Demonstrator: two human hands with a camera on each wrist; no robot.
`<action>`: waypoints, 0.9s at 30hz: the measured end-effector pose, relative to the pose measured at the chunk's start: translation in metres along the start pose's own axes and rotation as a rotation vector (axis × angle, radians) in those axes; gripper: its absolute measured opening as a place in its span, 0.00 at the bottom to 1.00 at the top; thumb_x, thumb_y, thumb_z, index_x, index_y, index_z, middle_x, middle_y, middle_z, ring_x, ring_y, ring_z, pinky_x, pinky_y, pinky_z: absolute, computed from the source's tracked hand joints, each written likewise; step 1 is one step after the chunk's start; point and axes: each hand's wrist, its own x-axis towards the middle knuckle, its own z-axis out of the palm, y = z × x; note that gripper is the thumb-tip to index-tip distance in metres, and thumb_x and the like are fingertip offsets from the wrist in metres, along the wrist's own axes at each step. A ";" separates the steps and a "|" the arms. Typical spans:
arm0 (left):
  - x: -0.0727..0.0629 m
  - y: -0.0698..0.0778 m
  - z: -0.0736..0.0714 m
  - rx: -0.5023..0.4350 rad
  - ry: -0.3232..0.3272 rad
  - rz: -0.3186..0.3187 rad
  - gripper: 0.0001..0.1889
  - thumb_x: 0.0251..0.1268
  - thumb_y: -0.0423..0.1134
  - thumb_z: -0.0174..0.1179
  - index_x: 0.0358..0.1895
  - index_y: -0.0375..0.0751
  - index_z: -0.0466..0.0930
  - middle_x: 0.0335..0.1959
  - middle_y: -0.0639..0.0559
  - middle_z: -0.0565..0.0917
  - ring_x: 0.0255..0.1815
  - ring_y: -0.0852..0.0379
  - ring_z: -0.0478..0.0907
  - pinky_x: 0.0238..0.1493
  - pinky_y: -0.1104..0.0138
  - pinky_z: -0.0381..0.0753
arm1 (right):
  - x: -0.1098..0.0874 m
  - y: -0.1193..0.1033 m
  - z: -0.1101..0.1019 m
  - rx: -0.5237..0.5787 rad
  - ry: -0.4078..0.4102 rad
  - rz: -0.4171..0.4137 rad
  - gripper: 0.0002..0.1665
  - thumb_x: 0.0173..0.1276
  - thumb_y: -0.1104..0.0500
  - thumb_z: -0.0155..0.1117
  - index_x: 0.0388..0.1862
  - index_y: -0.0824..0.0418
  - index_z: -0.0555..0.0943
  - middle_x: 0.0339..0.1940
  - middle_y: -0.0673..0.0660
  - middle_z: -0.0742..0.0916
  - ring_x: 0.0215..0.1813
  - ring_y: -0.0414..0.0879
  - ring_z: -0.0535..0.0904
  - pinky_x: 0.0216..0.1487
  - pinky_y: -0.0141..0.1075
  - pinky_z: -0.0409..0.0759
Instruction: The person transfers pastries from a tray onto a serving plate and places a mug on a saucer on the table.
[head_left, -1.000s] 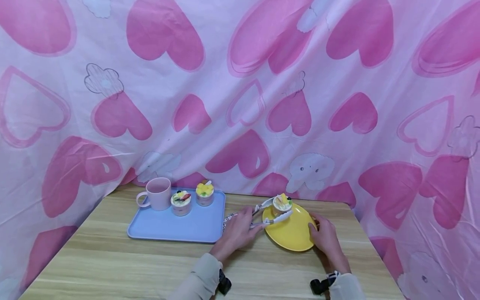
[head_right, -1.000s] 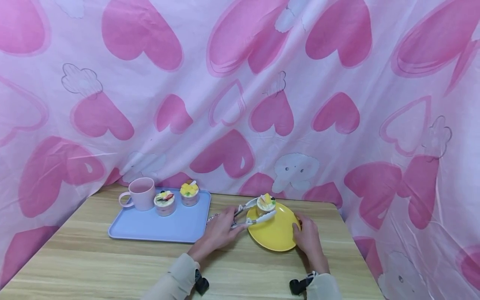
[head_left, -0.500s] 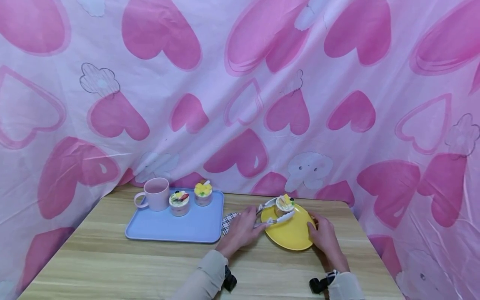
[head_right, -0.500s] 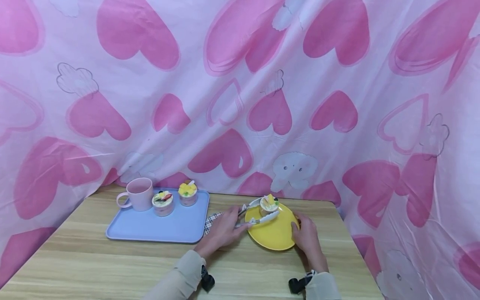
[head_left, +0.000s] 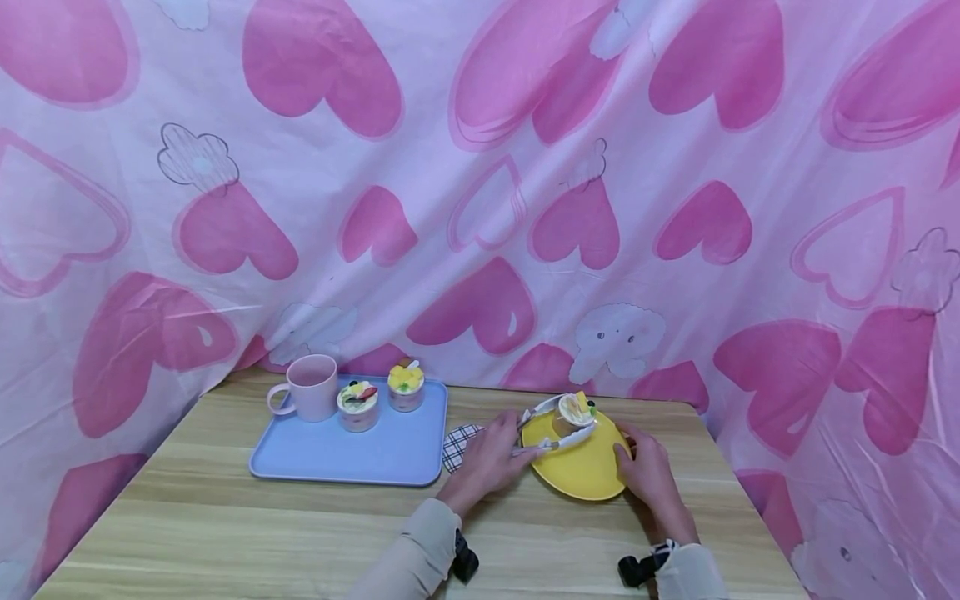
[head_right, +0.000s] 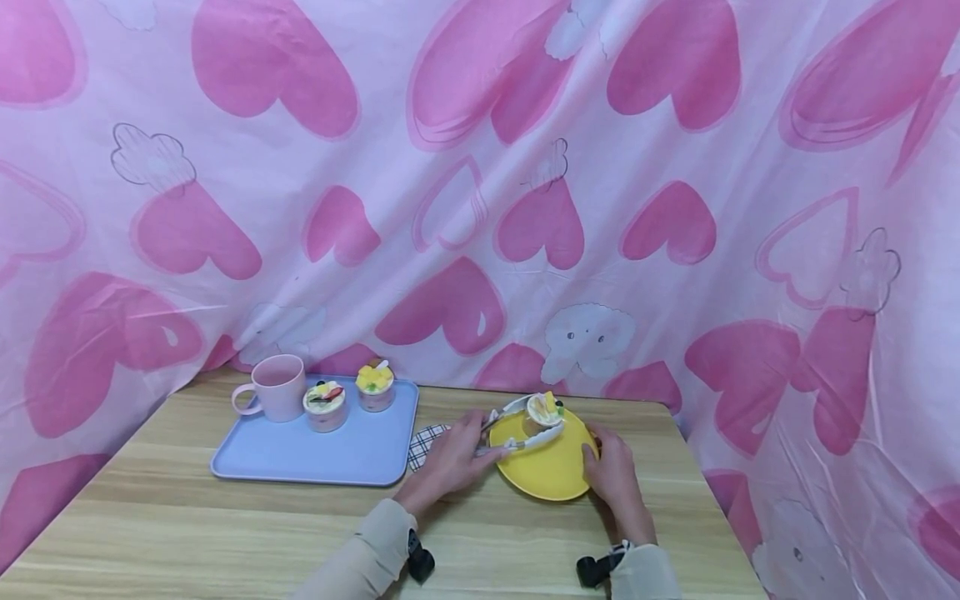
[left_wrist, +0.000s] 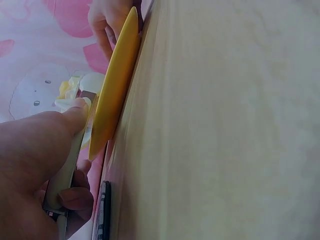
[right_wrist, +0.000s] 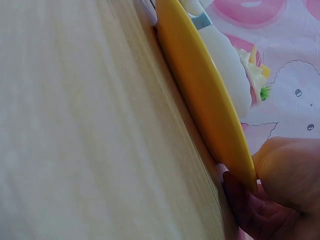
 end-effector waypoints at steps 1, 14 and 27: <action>0.000 0.001 0.000 -0.011 -0.003 -0.008 0.36 0.71 0.68 0.67 0.69 0.47 0.74 0.45 0.57 0.78 0.38 0.58 0.75 0.40 0.63 0.79 | 0.000 0.000 0.000 0.002 0.001 -0.002 0.26 0.81 0.63 0.62 0.75 0.66 0.77 0.55 0.69 0.87 0.50 0.57 0.83 0.49 0.49 0.84; -0.002 0.000 -0.002 -0.098 0.002 -0.044 0.35 0.62 0.70 0.73 0.57 0.46 0.76 0.40 0.58 0.76 0.36 0.60 0.74 0.36 0.66 0.76 | -0.001 0.000 0.000 0.005 0.000 0.002 0.27 0.81 0.63 0.62 0.75 0.67 0.76 0.55 0.69 0.87 0.51 0.58 0.83 0.50 0.49 0.85; -0.005 -0.002 -0.006 -0.202 -0.002 -0.103 0.37 0.53 0.66 0.81 0.55 0.48 0.74 0.39 0.54 0.77 0.36 0.58 0.75 0.35 0.65 0.76 | 0.001 0.002 0.000 0.009 0.005 -0.008 0.27 0.81 0.63 0.62 0.75 0.67 0.76 0.54 0.69 0.88 0.50 0.57 0.83 0.49 0.47 0.85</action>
